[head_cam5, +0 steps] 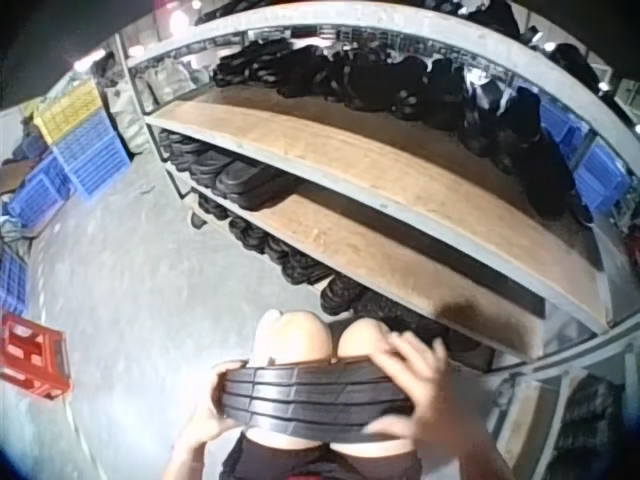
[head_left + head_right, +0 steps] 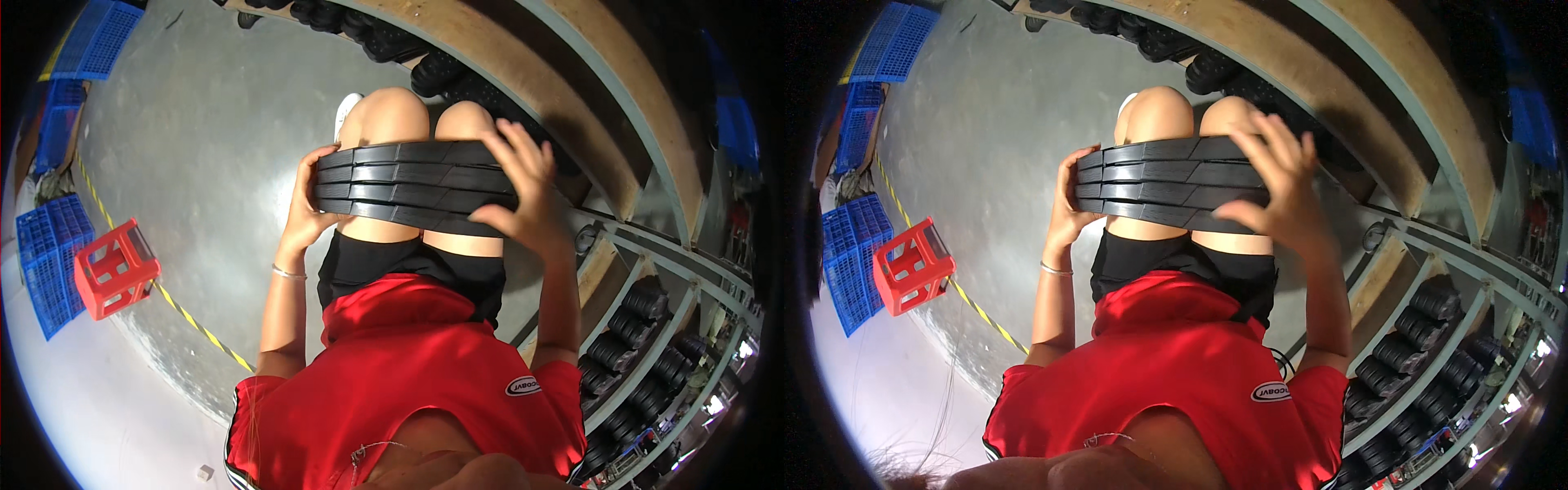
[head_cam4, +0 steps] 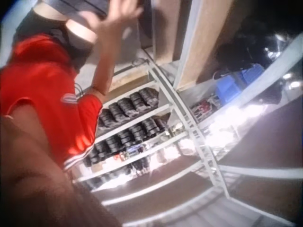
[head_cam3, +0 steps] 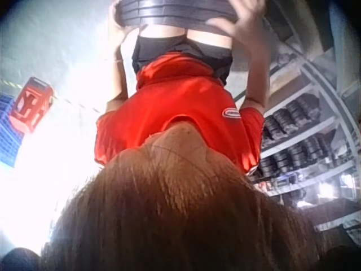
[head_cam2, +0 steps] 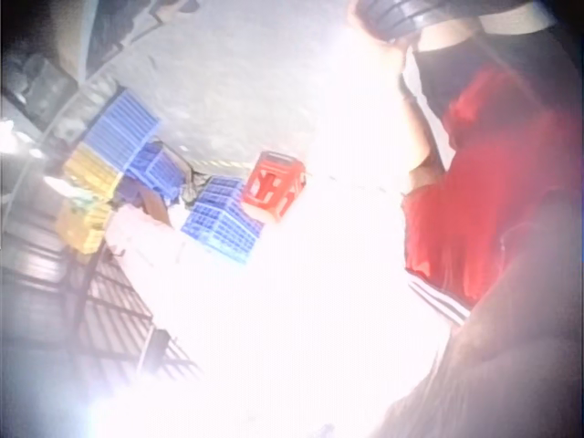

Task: The person takes shoe soles from a storage rack, stacks and turns them by hand to align their edges, and places them back onto the shelves.

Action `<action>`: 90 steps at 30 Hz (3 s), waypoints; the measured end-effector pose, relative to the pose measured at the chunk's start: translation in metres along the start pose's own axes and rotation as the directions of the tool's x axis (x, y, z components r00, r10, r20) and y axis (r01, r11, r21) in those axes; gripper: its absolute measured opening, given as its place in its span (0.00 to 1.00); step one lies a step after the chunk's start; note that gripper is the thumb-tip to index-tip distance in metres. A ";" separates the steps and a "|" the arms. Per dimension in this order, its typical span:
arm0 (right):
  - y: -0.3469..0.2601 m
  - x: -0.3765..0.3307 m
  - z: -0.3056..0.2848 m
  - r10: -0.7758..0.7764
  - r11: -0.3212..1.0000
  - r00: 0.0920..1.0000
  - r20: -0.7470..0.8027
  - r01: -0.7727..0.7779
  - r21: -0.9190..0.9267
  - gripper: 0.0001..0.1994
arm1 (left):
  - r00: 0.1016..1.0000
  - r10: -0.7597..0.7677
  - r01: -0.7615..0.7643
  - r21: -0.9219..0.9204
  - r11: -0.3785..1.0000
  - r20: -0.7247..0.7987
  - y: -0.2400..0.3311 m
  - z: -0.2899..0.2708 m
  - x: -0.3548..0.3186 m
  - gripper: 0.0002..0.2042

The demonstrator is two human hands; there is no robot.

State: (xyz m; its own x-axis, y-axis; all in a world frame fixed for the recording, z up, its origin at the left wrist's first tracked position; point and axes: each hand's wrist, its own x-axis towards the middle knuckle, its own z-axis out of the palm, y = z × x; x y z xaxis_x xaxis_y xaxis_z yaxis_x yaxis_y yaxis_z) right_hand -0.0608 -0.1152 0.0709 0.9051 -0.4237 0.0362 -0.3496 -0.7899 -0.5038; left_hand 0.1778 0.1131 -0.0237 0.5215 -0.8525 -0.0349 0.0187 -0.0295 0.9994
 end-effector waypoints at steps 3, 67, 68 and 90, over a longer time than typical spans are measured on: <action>0.080 -0.029 0.023 0.211 0.697 0.976 -0.060 -0.107 0.709 0.43 | 0.999 0.027 -0.027 0.007 1.000 -0.031 0.006 0.018 0.006 0.47; -0.093 -0.020 -0.010 -0.139 0.923 0.798 -0.586 0.318 0.215 0.25 | 0.906 0.423 -0.409 -0.238 0.881 0.012 0.096 0.082 0.022 0.35; -0.095 -0.021 -0.012 -0.151 0.928 0.802 -0.578 0.316 0.197 0.24 | 0.893 0.449 -0.435 -0.214 0.875 0.022 0.096 0.081 0.022 0.35; -0.115 -0.022 -0.030 0.097 0.834 0.924 -0.371 0.128 0.537 0.08 | 0.868 0.488 -0.474 -0.138 0.870 0.093 0.093 0.086 0.014 0.40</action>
State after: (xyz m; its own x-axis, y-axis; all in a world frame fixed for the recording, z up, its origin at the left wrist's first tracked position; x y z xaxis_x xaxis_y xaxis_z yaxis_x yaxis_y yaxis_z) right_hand -0.0483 -0.0283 0.1538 0.7121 -0.6325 0.3046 -0.0455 -0.4746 -0.8790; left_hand 0.1130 0.0536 0.0691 0.3822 -0.8032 0.4570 -0.1134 0.4501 0.8858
